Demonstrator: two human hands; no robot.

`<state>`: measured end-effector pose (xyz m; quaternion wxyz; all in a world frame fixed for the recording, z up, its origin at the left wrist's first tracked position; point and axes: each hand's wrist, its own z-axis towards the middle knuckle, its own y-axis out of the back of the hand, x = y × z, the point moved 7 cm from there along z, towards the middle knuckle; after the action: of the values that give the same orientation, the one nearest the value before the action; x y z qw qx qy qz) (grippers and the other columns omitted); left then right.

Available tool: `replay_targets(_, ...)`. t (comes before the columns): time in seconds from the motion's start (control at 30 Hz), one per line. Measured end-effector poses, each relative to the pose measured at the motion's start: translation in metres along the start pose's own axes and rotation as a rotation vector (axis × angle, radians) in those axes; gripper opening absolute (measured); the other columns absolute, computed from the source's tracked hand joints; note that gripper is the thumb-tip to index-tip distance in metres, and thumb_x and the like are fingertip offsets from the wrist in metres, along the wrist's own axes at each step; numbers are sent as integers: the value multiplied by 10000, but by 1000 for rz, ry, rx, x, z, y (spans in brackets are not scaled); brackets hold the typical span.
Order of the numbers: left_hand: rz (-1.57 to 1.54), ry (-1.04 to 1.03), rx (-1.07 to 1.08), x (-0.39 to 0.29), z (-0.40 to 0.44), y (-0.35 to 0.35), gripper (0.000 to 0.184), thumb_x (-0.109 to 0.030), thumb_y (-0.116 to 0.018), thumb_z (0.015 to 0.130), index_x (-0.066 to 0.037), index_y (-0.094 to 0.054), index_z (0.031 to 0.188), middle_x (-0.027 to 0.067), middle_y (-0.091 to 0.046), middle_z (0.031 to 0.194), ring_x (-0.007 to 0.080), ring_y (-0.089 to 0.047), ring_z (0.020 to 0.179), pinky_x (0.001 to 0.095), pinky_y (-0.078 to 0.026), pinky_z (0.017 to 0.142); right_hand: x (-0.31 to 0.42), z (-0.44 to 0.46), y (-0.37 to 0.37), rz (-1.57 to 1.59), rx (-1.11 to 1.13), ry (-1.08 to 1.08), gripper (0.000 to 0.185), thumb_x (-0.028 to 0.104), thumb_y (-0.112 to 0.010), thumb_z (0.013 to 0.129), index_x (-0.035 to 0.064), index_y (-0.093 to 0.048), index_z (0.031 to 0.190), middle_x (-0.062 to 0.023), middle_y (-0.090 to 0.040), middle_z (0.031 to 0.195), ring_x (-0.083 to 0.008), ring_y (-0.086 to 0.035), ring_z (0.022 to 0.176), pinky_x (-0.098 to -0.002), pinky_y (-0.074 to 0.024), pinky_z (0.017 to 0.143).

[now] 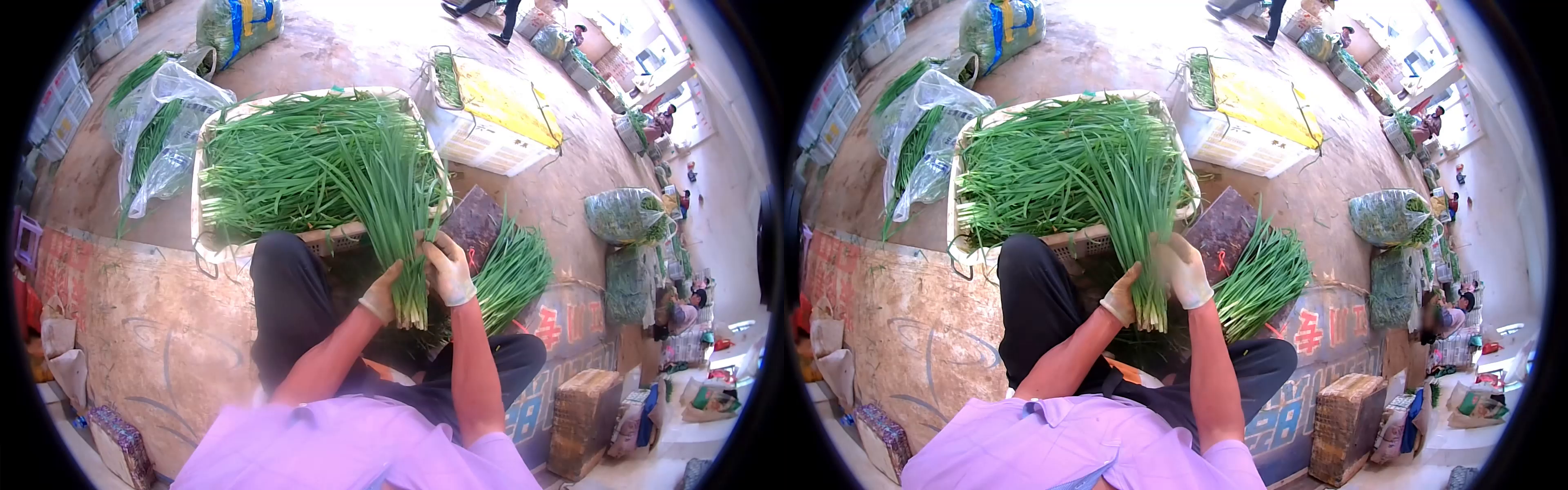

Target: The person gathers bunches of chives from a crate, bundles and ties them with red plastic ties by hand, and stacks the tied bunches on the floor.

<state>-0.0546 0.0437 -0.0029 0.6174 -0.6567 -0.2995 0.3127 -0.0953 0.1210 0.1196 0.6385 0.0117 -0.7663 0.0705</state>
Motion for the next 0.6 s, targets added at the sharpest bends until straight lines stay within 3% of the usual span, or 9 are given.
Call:
replay_targets(0.07, -44, 48, -4, 0, 1, -6, 472, -373, -553, 1005, -99, -515, 1387, 97, -628, 1257, 245, -612, 1104, 428, -503, 966, 2, -7, -2, 29, 14, 28, 229, 92, -550, 956, 19, -615, 1163, -27, -649, 929, -87, -583, 768, -223, -456, 671)
replay_targets(0.17, 26, -118, -182, 0, 10, -5, 460, -390, -529, 1015, -100, -524, 1372, 95, -639, 1210, 234, -625, 1060, 413, -514, 931, 9, -20, -17, -101, 192, 50, 194, 70, -546, 951, 20, -632, 1117, -26, -650, 932, -93, -584, 803, -239, -468, 706)
replay_targets(0.27, 107, -49, -242, -9, 7, -9, 448, -376, -503, 1030, -83, -531, 1366, 103, -624, 1234, 212, -612, 1083, 400, -520, 915, 2, -31, -27, -360, 292, 144, 176, 45, -563, 940, 0, -631, 1096, -22, -652, 945, -101, -582, 826, -257, -478, 737)
replay_targets(0.3, 111, -42, -241, -13, 14, 15, 448, -376, -503, 1030, -83, -531, 1366, 103, -624, 1234, 212, -612, 1083, 400, -520, 915, -2, -36, -36, -396, 337, 132, 171, 41, -570, 938, -8, -627, 1091, -22, -651, 945, -108, -582, 832, -265, -481, 743)
replay_targets(0.33, -18, 80, -19, -9, 28, 27, 427, -323, -554, 1005, -70, -549, 1350, 109, -641, 1231, 227, -637, 1068, 420, -527, 931, 2, -42, -48, -397, 372, 162, 156, 36, -591, 926, -7, -626, 1072, -44, -641, 913, -119, -584, 841, -292, -484, 754)
replay_targets(0.43, 325, 4, -144, -28, 28, 36, 304, -195, -601, 955, -18, -619, 1202, 151, -695, 1096, 266, -690, 941, 426, -572, 850, 7, -59, -65, -665, 445, 354, 199, 61, -632, 885, 4, -624, 1076, -157, -646, 936, -280, -631, 871, -364, -497, 825)
replay_targets(0.47, 360, 8, -183, -31, 31, 29, 264, -152, -617, 938, 0, -643, 1152, 166, -713, 1051, 279, -707, 899, 428, -587, 824, 9, -65, -66, -706, 451, 389, 193, 22, -639, 868, -9, -635, 1059, -145, -656, 950, -269, -637, 889, -357, -500, 837)
replay_targets(0.53, 171, 115, -220, -26, 43, 33, 242, -124, -625, 920, 1, -650, 1125, 167, -714, 1039, 291, -711, 861, 445, -594, 797, 23, -81, -59, -471, 408, 354, 142, 6, -628, 872, -16, -634, 1012, -137, -660, 945, -256, -631, 870, -360, -498, 805)
replay_targets(0.6, 137, 80, -467, -29, 28, 17, 207, -92, -638, 889, -2, -663, 1074, 160, -714, 986, 299, -708, 823, 458, -599, 765, 41, -97, -37, -214, 311, 280, 59, -7, -597, 879, -37, -633, 916, -136, -668, 977, -256, -618, 858, -371, -490, 788)
